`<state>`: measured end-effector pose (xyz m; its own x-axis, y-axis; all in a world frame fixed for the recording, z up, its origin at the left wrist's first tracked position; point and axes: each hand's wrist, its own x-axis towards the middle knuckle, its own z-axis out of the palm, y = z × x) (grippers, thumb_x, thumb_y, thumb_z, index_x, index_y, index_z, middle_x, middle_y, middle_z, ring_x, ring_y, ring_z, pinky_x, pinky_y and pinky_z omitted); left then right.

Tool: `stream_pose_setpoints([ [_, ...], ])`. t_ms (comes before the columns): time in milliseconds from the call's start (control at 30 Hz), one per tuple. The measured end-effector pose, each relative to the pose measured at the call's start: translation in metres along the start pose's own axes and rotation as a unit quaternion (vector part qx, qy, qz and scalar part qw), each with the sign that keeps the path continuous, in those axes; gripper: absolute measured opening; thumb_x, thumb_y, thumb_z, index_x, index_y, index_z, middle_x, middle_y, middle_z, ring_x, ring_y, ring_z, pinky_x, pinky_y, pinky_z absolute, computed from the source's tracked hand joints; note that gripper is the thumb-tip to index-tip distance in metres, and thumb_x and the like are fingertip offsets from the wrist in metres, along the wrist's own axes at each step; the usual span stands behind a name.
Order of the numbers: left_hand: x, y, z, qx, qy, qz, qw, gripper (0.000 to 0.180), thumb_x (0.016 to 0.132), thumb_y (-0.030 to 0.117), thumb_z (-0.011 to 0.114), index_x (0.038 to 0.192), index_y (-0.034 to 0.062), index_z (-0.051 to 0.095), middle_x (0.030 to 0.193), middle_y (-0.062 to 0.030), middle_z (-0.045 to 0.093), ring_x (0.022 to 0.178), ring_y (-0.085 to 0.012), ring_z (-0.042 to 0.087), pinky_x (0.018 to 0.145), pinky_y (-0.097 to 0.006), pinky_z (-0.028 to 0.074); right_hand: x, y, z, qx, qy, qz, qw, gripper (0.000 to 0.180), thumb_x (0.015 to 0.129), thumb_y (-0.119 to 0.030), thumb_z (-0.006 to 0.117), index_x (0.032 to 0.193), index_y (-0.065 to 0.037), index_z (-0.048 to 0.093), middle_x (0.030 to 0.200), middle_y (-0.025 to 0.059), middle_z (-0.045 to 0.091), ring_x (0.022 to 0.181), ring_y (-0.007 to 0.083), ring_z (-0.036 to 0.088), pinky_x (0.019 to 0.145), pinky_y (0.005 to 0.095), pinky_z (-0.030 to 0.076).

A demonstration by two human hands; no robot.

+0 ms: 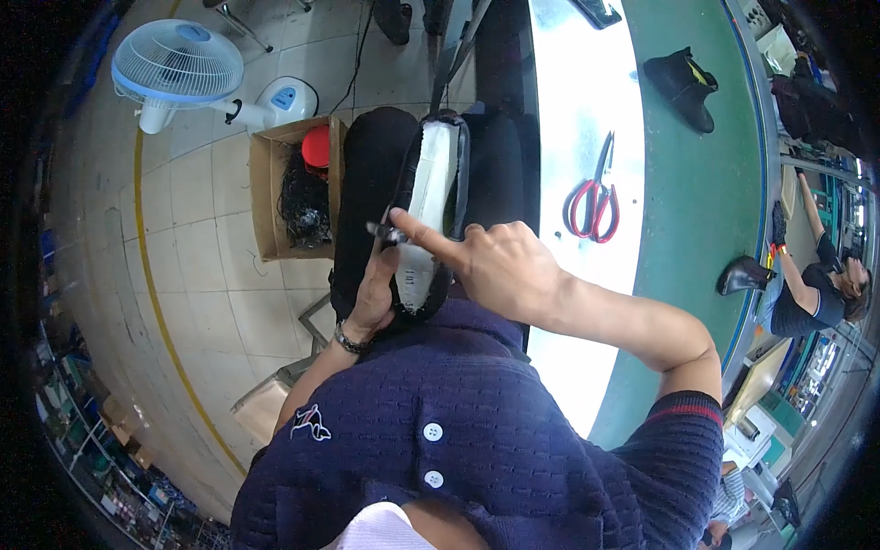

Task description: The recorder is performing assembly and quality control tasks on shoes in a manufacturing environment.

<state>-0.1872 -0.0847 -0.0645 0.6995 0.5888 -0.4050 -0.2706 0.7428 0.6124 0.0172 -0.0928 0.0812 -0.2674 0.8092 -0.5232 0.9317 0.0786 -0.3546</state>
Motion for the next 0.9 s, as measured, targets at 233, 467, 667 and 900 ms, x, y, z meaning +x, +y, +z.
stream_pose_setpoints([
  [233, -0.003, 0.003, 0.004, 0.049, 0.004, -0.063, 0.997, 0.056, 0.090, 0.016, 0.068, 0.136, 0.0053, 0.039, 0.112, -0.0032, 0.056, 0.101, -0.0126, 0.056, 0.090, -0.027, 0.046, -0.004, -0.012, 0.014, -0.020, -0.050, -0.010, 0.998, 0.082, 0.093, -0.016, 0.052, 0.150, -0.043, 0.000, 0.076, 0.0158, 0.061, 0.054, 0.0214, 0.063, 0.039, 0.0311, 0.052],
  [467, -0.006, 0.003, -0.010, 0.123, -0.080, -0.062, 0.987, 0.051, 0.084, 0.011, 0.070, 0.129, 0.0004, 0.050, 0.121, -0.0120, 0.060, 0.111, -0.0179, 0.058, 0.093, -0.034, 0.050, -0.027, -0.024, 0.026, -0.066, 0.023, -0.148, 0.986, 0.069, 0.099, -0.015, 0.037, 0.151, -0.040, -0.002, 0.089, 0.0235, 0.062, 0.061, 0.0247, 0.066, 0.044, 0.0309, 0.054],
  [667, -0.007, -0.002, -0.003, 0.153, -0.073, -0.064, 0.983, 0.032, 0.083, 0.013, 0.073, 0.111, -0.0006, 0.063, 0.104, -0.0094, 0.068, 0.094, -0.0169, 0.064, 0.084, -0.032, 0.053, -0.034, -0.022, 0.030, -0.076, 0.013, -0.128, 0.989, 0.074, 0.097, -0.022, 0.047, 0.149, -0.046, 0.000, 0.093, 0.0228, 0.062, 0.067, 0.0281, 0.067, 0.049, 0.0328, 0.055],
  [900, 0.008, 0.033, 0.056, 0.523, -0.136, -0.095, 0.836, 0.049, 0.073, 0.031, 0.083, 0.104, -0.0002, 0.063, 0.094, -0.0108, 0.068, 0.088, -0.0241, 0.064, 0.081, -0.034, 0.052, -0.054, 0.022, 0.025, 0.071, -0.033, 0.046, 0.996, 0.073, 0.094, -0.017, 0.054, 0.150, -0.039, 0.013, 0.077, 0.0136, 0.062, 0.053, 0.0216, 0.061, 0.046, 0.0343, 0.050],
])
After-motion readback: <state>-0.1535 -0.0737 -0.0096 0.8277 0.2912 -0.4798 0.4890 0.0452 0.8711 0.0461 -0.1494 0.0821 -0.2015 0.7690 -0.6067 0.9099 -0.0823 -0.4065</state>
